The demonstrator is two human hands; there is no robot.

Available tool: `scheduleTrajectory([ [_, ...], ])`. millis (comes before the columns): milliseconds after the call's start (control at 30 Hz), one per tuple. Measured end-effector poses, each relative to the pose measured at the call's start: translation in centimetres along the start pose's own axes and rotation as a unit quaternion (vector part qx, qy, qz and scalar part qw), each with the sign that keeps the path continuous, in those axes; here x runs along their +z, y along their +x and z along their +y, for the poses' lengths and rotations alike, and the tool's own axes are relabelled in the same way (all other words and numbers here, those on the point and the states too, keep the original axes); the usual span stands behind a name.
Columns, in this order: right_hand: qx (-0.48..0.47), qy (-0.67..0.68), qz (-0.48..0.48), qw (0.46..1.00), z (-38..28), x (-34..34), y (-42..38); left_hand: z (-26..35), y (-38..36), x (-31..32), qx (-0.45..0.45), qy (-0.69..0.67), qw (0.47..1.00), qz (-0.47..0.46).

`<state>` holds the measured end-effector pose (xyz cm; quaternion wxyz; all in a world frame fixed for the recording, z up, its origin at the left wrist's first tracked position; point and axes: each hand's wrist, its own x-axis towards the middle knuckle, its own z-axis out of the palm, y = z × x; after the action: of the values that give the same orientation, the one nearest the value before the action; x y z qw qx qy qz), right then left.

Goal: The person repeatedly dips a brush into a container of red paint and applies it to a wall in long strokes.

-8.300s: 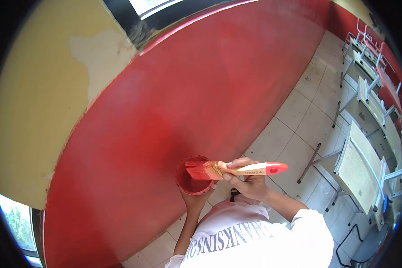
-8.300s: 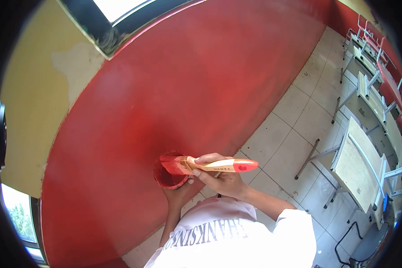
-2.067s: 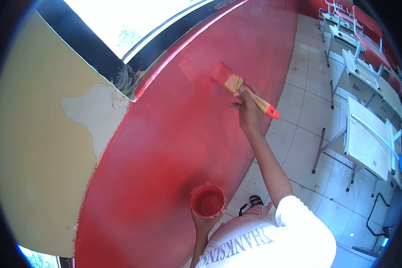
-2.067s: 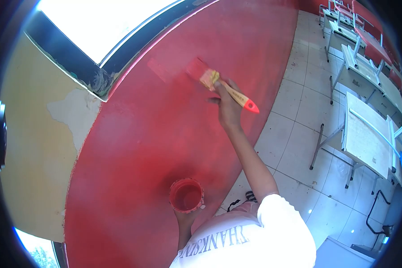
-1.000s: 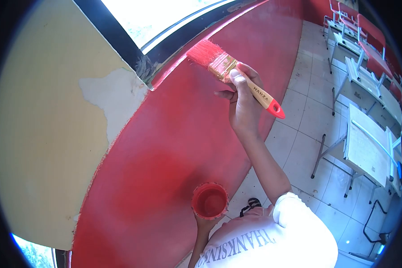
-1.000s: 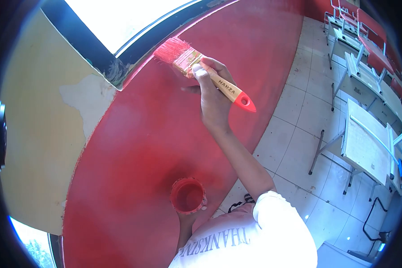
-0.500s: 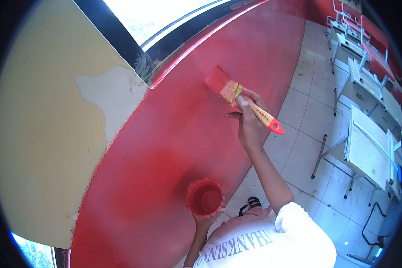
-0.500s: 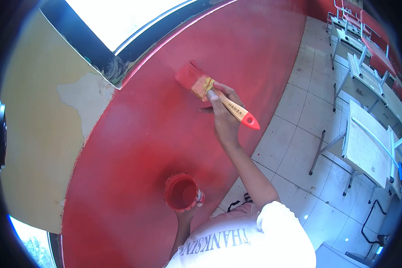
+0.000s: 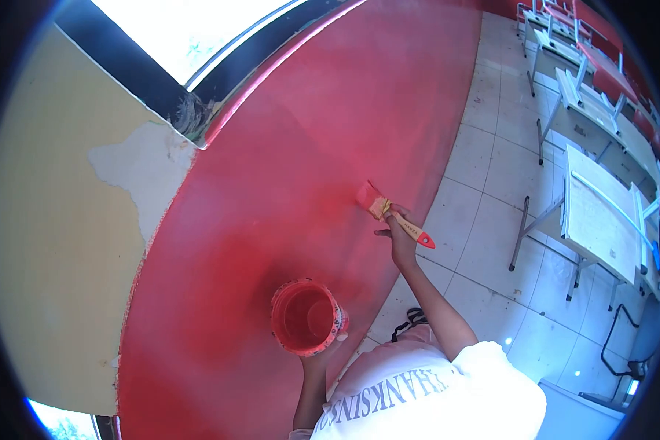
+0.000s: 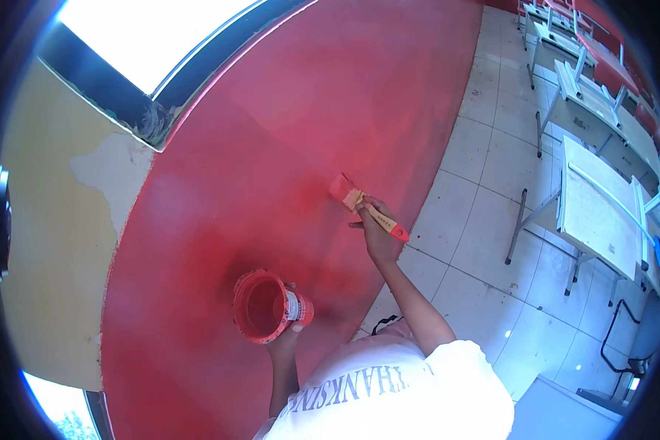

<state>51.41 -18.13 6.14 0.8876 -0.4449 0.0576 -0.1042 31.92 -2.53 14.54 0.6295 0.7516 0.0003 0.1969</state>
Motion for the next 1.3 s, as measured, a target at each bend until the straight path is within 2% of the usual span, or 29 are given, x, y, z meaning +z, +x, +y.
scheduleTrajectory([
  [167, 0.040, -0.018, 0.022, 0.999, 4.1, -4.8, -0.5, -0.2, -0.2, 0.1, 0.007, -0.040, 0.999, -0.002],
  [267, 0.021, -0.032, 0.051, 0.998, 2.3, -5.7, -0.9, -0.4, -0.2, 0.1, 0.016, -0.058, 0.998, -0.001],
  [333, -0.010, -0.038, 0.073, 0.997, -1.6, -4.7, -1.0, -0.4, -0.1, 0.2, 0.021, -0.069, 0.997, 0.002],
  [367, -0.023, 0.000, 0.076, 0.997, -3.7, -3.6, -0.8, -0.3, -0.3, 0.2, 0.020, -0.071, 0.997, 0.003],
  [433, -0.038, 0.005, 0.027, 0.999, -8.0, -1.6, 0.4, 0.2, -0.3, 0.4, 0.011, -0.077, 0.997, 0.000],
  [500, -0.064, 0.068, -0.006, 0.996, -12.6, 1.9, 0.8, 0.7, -0.5, 0.6, -0.012, -0.079, 0.997, -0.007],
  [667, -0.151, 0.139, -0.122, 0.971, -18.7, 8.4, 2.0, -0.4, -0.5, 0.9, 0.006, -0.061, 0.998, 0.003],
  [733, -0.182, 0.122, -0.145, 0.965, -19.8, 10.4, 2.0, -0.3, -0.6, 0.8, 0.008, -0.059, 0.998, -0.001],
  [867, -0.206, 0.131, -0.195, 0.950, -19.7, 12.5, 2.4, -1.1, -1.4, 0.6, 0.011, -0.044, 0.999, 0.008],
  [1000, -0.203, 0.129, -0.181, 0.954, -18.8, 13.7, 2.4, -0.4, -1.6, 0.6, 0.009, -0.053, 0.998, 0.016],
  [1100, -0.195, 0.112, -0.160, 0.961, -18.4, 14.0, 2.3, 1.1, -1.4, 0.8, -0.036, -0.099, 0.994, 0.014],
  [1200, -0.188, 0.081, -0.146, 0.968, -18.1, 13.9, 2.4, -0.2, -2.0, 0.1, 0.002, -0.066, 0.997, 0.030],
  [1300, -0.170, 0.059, -0.138, 0.974, -16.7, 12.3, 3.3, -0.1, -2.2, 1.2, -0.072, -0.055, 0.994, 0.065],
])
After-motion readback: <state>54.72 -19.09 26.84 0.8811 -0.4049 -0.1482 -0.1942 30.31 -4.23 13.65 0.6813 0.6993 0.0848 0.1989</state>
